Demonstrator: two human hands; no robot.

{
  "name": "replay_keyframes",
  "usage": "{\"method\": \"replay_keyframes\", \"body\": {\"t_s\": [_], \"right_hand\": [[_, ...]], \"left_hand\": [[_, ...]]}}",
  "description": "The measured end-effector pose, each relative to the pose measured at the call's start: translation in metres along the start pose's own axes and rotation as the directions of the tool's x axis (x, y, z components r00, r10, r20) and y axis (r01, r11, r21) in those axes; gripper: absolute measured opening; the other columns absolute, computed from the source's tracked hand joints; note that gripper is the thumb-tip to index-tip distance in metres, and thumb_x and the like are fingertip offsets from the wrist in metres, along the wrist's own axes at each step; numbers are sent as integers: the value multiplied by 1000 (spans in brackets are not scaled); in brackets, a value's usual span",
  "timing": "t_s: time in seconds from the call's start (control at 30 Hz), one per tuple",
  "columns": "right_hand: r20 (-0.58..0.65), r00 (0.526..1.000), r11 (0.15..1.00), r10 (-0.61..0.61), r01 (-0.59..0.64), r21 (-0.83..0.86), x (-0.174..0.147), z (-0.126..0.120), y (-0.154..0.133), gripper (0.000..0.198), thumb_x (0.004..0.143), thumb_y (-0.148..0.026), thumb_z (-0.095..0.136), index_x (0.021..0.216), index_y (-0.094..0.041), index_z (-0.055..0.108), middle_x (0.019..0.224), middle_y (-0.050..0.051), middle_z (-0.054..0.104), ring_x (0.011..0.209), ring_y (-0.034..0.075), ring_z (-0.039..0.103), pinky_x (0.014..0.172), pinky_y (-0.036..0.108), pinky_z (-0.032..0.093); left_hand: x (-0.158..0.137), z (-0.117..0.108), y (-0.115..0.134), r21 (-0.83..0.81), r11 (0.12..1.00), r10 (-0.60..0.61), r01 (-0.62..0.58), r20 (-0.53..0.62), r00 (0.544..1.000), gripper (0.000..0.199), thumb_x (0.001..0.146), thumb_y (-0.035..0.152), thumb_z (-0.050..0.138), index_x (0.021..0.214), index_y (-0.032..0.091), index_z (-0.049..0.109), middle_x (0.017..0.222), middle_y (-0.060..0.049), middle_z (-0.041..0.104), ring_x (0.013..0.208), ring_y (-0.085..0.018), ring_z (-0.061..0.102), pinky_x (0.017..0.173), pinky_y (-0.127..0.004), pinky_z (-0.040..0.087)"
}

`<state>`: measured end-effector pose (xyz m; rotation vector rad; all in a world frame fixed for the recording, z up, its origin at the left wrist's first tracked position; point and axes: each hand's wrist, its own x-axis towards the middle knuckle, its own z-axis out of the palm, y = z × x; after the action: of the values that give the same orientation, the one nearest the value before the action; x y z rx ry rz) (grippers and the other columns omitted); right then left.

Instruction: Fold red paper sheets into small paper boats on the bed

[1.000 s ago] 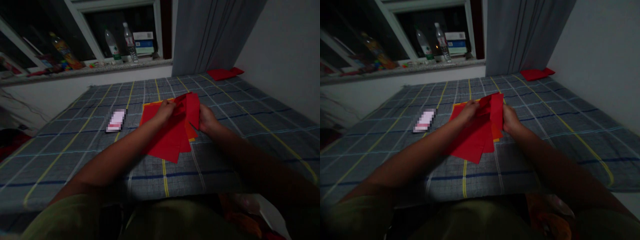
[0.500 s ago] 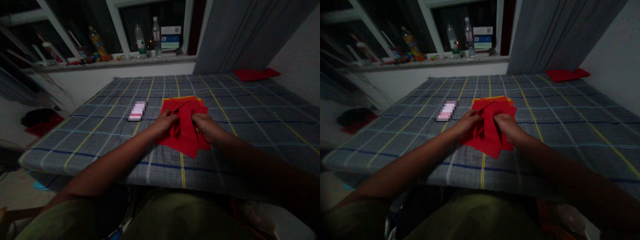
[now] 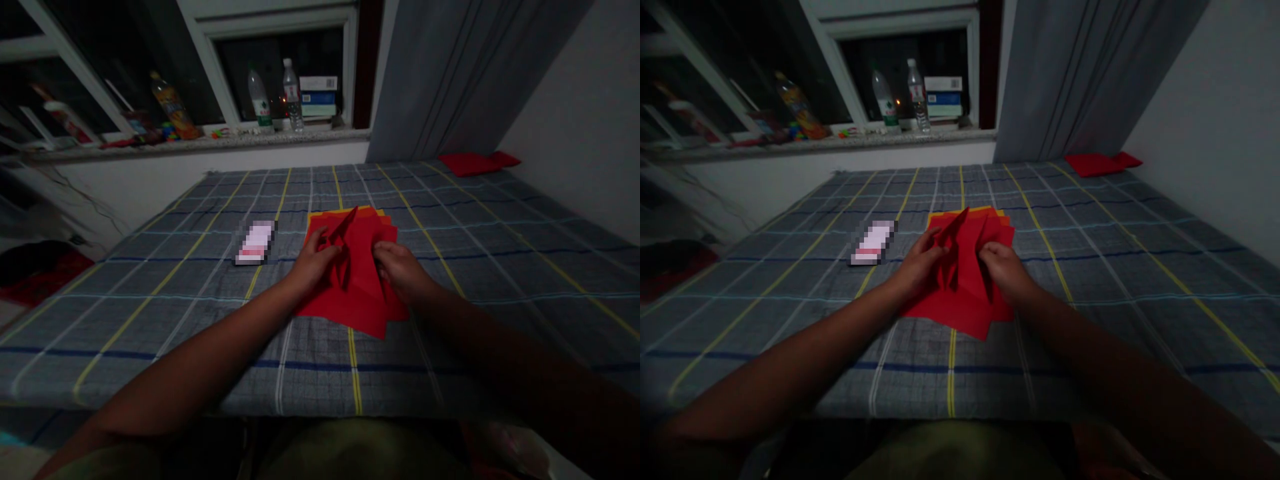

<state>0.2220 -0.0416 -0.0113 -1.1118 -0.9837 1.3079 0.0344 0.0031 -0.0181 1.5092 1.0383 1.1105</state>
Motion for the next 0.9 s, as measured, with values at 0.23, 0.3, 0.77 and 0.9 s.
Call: {"method": "replay_keyframes", "body": {"t_s": [0.23, 0.3, 0.77, 0.9], "right_hand": [[47, 999, 999, 7, -9, 44, -5, 2, -3, 18, 64, -32, 74, 77, -25, 64, 74, -1, 68, 66, 16, 63, 63, 30, 51], [65, 998, 999, 14, -16, 35, -7, 3, -4, 18, 64, -29, 74, 77, -25, 64, 76, 0, 70, 67, 17, 64, 63, 31, 51], [72, 997, 999, 30, -32, 28, -8, 4, 2, 22, 66, -23, 72, 87, -24, 69, 78, 2, 74, 70, 19, 68, 70, 33, 55], [73, 997, 1000, 3, -4, 13, -9, 4, 1, 21, 65, -24, 71, 85, -24, 68, 76, 1, 73, 67, 18, 68, 65, 31, 56]], "left_hand": [[-14, -5, 15, 191, 973, 135, -130, -16, 991, 63, 86, 32, 72, 146, 26, 51, 144, -13, 60, 127, -28, 62, 108, -45, 51], [-17, -6, 16, 222, 960, 177, -169, -16, 984, 63, 86, 31, 71, 145, 25, 51, 144, -13, 60, 125, -28, 63, 108, -45, 51], [-26, -5, 11, 319, 885, 371, -339, -44, 928, 58, 86, 26, 71, 141, 25, 53, 142, -12, 60, 129, -29, 60, 112, -49, 48], [-26, -6, 11, 318, 886, 371, -337, -50, 927, 59, 85, 24, 72, 140, 26, 54, 141, -12, 60, 129, -29, 60, 111, -50, 49]]}}
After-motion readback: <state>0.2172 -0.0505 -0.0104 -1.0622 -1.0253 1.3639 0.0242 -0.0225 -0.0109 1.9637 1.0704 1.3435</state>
